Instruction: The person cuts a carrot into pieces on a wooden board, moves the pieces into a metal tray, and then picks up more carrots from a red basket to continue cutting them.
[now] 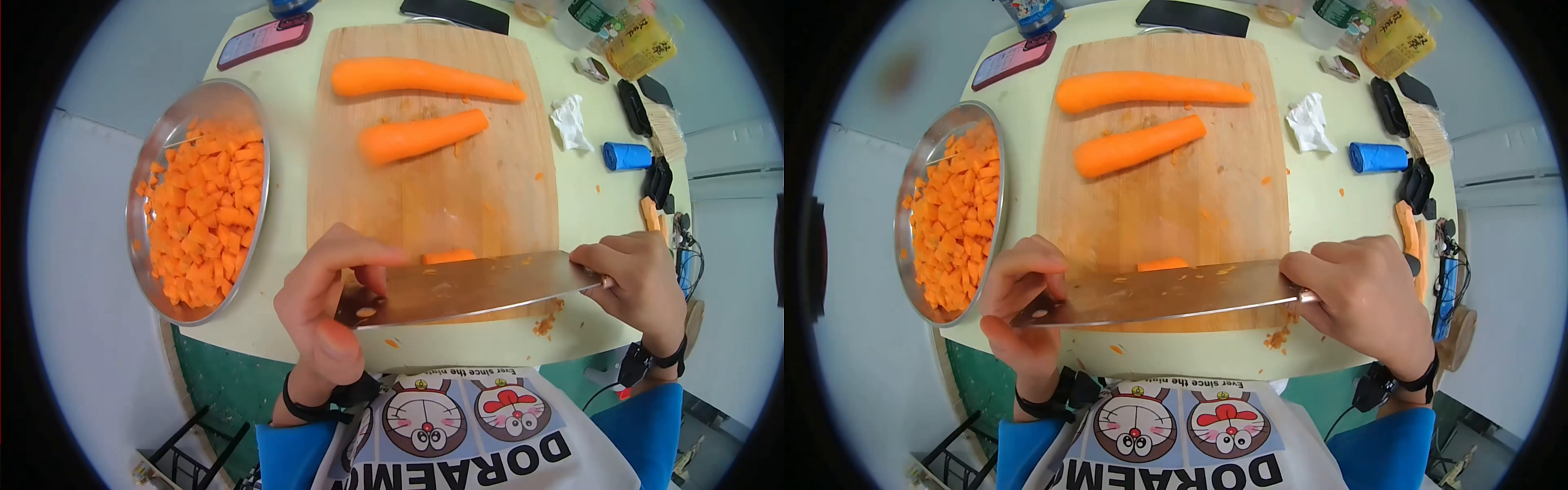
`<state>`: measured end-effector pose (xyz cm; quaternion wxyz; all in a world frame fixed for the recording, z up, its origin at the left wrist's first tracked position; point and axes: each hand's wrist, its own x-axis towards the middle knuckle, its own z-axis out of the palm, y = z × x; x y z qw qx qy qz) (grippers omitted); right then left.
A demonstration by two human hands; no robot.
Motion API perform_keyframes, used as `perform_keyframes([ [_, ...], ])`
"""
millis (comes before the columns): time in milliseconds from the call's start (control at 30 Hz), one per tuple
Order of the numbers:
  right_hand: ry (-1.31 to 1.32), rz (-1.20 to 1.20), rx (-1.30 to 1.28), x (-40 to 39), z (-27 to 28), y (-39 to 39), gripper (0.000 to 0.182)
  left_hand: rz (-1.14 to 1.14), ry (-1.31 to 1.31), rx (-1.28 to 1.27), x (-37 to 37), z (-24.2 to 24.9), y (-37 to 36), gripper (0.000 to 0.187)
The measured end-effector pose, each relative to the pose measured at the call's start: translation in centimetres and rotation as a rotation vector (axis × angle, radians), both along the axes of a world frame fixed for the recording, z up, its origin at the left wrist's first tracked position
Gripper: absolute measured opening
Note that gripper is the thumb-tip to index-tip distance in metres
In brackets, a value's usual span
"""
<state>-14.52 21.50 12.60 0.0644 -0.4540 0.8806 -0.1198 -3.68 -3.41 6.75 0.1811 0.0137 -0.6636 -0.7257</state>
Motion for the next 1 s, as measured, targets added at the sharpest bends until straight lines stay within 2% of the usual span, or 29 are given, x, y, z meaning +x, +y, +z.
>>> perform_keyframes([
  [100, -0.072, 0.029, 0.002, 0.0, -0.6, 0.0, 0.017, 0.080, 0.018, -0.120, -0.5, -0.3, 0.9, 0.061],
  [333, -0.035, 0.014, 0.002, -0.1, -1.1, 0.1, 0.017, 0.045, 0.107, -0.119, -0.7, -1.8, 0.8, 0.053],
  [400, -0.044, 0.012, 0.008, -0.2, -1.3, 0.2, 0.017, 0.024, 0.187, -0.159, -0.9, -2.0, 0.7, 0.042],
  [600, -0.055, 0.021, 0.033, -0.6, -2.1, 0.2, 0.017, -0.009, 0.092, -0.131, -0.9, -2.0, 0.8, 0.021],
  [800, -0.018, 0.049, 0.008, -1.1, -2.8, 0.1, 0.017, -0.043, 0.120, -0.194, -1.3, -2.0, 0.6, 0.013],
  [933, 0.009, 0.051, 0.000, -1.2, -2.9, 0.0, 0.018, -0.065, 0.080, -0.174, -1.2, -1.7, 0.7, 0.011],
  [1000, 0.002, 0.050, 0.008, -1.2, -2.7, -0.1, 0.018, -0.053, 0.004, -0.192, -1.2, -1.4, 1.1, 0.040],
])
